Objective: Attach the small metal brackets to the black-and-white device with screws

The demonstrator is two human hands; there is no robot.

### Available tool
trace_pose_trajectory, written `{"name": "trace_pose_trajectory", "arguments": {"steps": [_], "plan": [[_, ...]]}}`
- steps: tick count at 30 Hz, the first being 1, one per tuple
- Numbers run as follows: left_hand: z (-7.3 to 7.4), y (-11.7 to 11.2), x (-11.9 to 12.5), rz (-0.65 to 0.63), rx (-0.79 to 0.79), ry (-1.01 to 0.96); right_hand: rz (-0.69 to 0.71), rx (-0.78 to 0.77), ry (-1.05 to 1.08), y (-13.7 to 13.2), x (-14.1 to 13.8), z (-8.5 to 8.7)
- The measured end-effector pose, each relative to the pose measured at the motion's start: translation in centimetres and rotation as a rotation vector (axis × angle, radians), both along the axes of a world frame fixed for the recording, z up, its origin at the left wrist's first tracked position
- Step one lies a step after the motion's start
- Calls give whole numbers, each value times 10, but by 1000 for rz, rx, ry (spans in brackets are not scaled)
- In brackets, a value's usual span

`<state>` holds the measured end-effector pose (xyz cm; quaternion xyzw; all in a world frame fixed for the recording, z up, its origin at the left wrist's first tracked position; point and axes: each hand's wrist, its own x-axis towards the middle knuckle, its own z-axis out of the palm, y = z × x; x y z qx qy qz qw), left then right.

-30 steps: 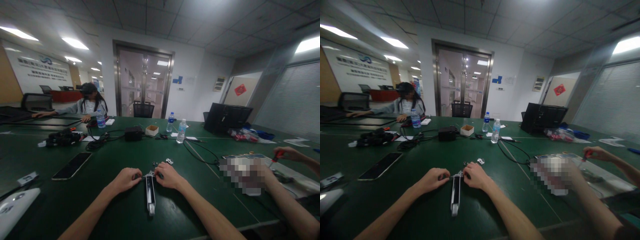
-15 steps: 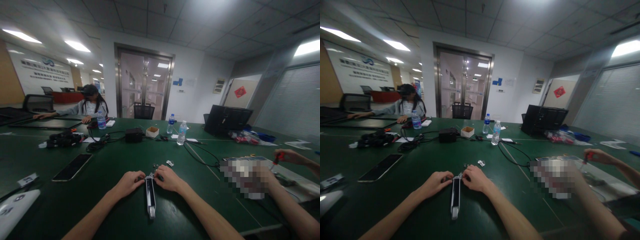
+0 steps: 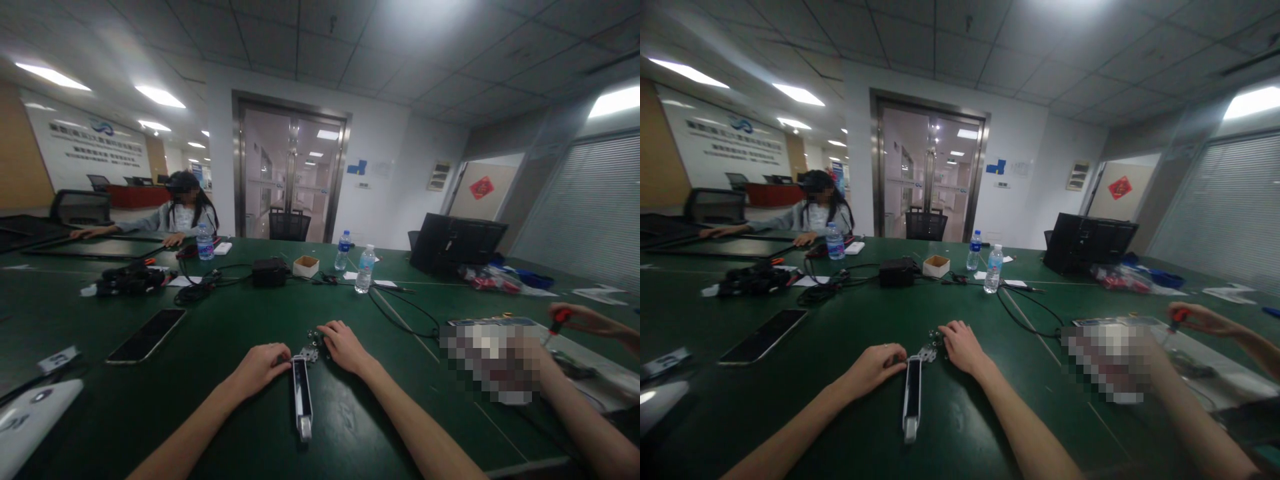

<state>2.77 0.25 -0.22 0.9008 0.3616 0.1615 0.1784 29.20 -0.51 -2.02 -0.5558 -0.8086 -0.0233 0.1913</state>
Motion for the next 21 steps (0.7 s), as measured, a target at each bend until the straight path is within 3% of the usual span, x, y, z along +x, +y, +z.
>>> {"name": "trace_pose_trajectory", "arguments": {"steps": [6,21], "plan": [[-1,0,1,-7,13,3,54,-68,-11,0,-8,1],[9,-6,2,3,-23,23,-32,-53,-16,6,-4,0]]}}
